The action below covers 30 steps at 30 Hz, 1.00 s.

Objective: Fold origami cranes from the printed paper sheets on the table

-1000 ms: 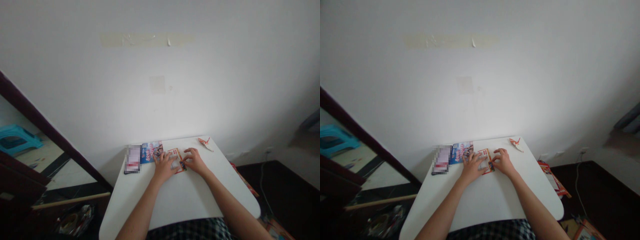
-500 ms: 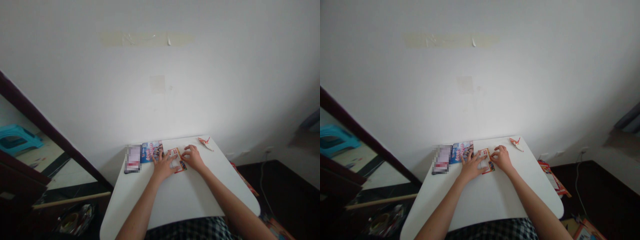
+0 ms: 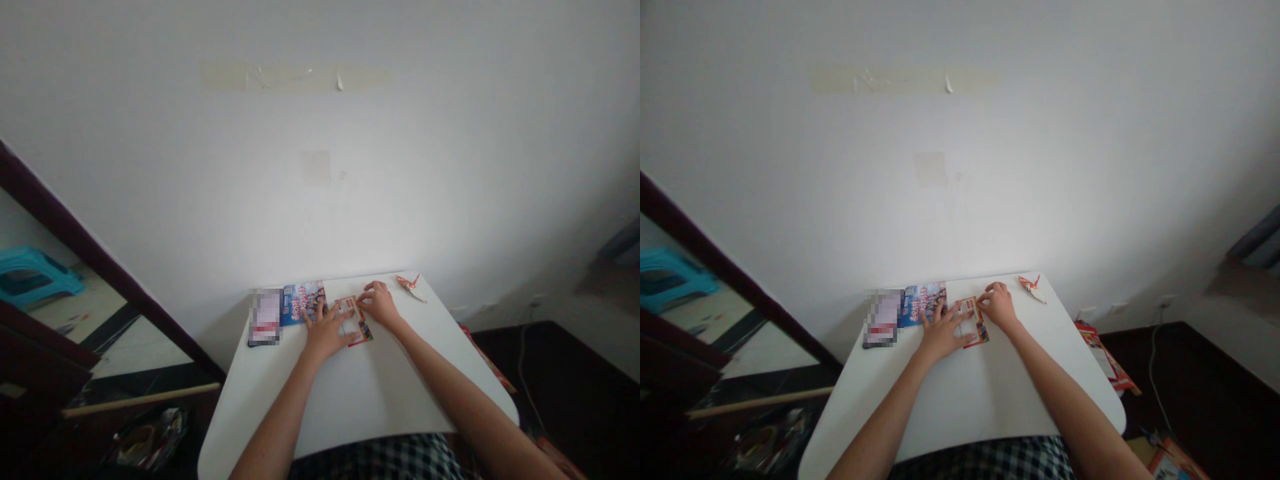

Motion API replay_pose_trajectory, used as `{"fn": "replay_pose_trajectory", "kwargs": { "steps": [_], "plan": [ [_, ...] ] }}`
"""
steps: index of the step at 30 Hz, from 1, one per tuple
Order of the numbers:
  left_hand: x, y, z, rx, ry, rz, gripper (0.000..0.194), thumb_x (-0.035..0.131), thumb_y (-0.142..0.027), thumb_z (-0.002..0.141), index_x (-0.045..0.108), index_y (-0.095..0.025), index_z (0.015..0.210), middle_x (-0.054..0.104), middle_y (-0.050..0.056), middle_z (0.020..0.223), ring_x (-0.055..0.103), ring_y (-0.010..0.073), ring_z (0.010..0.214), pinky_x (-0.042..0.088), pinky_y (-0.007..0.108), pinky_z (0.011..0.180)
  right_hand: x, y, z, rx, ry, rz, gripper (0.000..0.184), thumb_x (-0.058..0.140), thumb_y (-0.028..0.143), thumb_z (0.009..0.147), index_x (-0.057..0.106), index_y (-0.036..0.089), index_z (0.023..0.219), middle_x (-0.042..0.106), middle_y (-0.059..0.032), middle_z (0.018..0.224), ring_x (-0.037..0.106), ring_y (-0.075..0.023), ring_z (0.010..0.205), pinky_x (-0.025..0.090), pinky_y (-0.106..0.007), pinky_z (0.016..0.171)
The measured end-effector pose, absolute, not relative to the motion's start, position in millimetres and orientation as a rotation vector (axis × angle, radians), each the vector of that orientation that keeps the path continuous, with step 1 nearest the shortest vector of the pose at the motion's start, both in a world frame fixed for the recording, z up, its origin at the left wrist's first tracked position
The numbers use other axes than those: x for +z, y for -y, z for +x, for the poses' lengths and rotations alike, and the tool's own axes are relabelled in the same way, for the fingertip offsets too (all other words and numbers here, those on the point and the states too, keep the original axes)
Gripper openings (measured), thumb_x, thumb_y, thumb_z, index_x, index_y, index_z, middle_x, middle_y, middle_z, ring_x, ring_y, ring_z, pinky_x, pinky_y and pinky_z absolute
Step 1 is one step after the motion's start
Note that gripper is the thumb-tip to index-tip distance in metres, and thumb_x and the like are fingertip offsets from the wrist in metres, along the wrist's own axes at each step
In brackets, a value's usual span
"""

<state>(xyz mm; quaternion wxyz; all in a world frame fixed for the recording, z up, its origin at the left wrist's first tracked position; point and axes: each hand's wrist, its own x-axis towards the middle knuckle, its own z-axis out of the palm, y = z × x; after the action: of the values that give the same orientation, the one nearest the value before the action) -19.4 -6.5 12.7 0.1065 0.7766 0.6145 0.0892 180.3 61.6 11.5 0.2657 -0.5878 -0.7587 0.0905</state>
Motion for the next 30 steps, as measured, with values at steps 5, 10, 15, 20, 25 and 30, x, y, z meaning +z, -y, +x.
{"fn": "replay_pose_trajectory", "kwargs": {
  "steps": [5, 10, 15, 20, 25, 30],
  "plan": [
    [13.7, 6.7, -19.0, 0.229, -1.816, 2.300, 0.061, 0.054, -0.072, 0.082, 0.046, -0.058, 0.141, 0.027, -0.011, 0.166, 0.005, 0.0432, 0.155, -0.005, 0.083, 0.111, 11.9, -73.9, 174.6, 0.238, 2.035, -1.633, 0.010, 0.072, 0.033, 0.086, 0.081, 0.030, 0.090, 0.063, -0.0076, 0.116, 0.048, -0.0268, 0.121, 0.045, -0.038, 0.097],
    [12.8, 6.7, -19.6, 0.249, -1.808, 2.303, 0.067, 0.055, -0.077, 0.078, 0.047, -0.057, 0.141, 0.028, -0.009, 0.166, 0.003, 0.0439, 0.155, -0.009, 0.083, 0.110, 12.9, -82.6, 169.6, 0.221, 2.012, -1.654, 0.012, 0.070, 0.033, 0.087, 0.081, 0.030, 0.092, 0.062, -0.0080, 0.116, 0.049, -0.0264, 0.120, 0.044, -0.037, 0.097],
    [9.6, 6.2, -19.9, 0.286, -1.801, 2.305, 0.067, 0.055, -0.078, 0.078, 0.045, -0.058, 0.141, 0.029, -0.010, 0.166, 0.004, 0.0443, 0.155, -0.011, 0.084, 0.108, 11.1, -83.3, 170.0, 0.224, 2.005, -1.646, 0.014, 0.070, 0.034, 0.088, 0.080, 0.029, 0.095, 0.061, -0.0083, 0.117, 0.050, -0.0255, 0.118, 0.044, -0.036, 0.097],
    [10.3, 6.4, -19.3, 0.264, -1.810, 2.297, 0.064, 0.052, -0.076, 0.080, 0.045, -0.059, 0.142, 0.030, -0.010, 0.165, 0.004, 0.0439, 0.155, -0.009, 0.083, 0.109, 10.8, -81.9, 175.7, 0.250, 2.044, -1.623, 0.015, 0.070, 0.036, 0.088, 0.080, 0.032, 0.099, 0.061, -0.0066, 0.120, 0.051, -0.0238, 0.118, 0.042, -0.036, 0.101],
    [12.8, 7.2, -19.3, 0.250, -1.801, 2.296, 0.068, 0.052, -0.079, 0.079, 0.042, -0.058, 0.143, 0.027, -0.010, 0.166, 0.002, 0.0433, 0.155, -0.011, 0.083, 0.109, 11.0, -80.1, 182.8, 0.266, 2.112, -1.567, 0.019, 0.072, 0.034, 0.087, 0.079, 0.036, 0.104, 0.060, -0.0059, 0.127, 0.050, -0.0247, 0.124, 0.042, -0.039, 0.105],
    [15.6, 8.4, -18.6, 0.186, -1.812, 2.307, 0.070, 0.047, -0.080, 0.080, 0.037, -0.058, 0.146, 0.023, -0.010, 0.167, 0.000, 0.0423, 0.156, -0.009, 0.083, 0.109, 6.6, -78.1, 191.6, 0.293, 2.180, -1.465, 0.024, 0.072, 0.035, 0.086, 0.077, 0.037, 0.110, 0.057, -0.0075, 0.132, 0.048, -0.0278, 0.128, 0.043, -0.044, 0.108]
  ]
}}
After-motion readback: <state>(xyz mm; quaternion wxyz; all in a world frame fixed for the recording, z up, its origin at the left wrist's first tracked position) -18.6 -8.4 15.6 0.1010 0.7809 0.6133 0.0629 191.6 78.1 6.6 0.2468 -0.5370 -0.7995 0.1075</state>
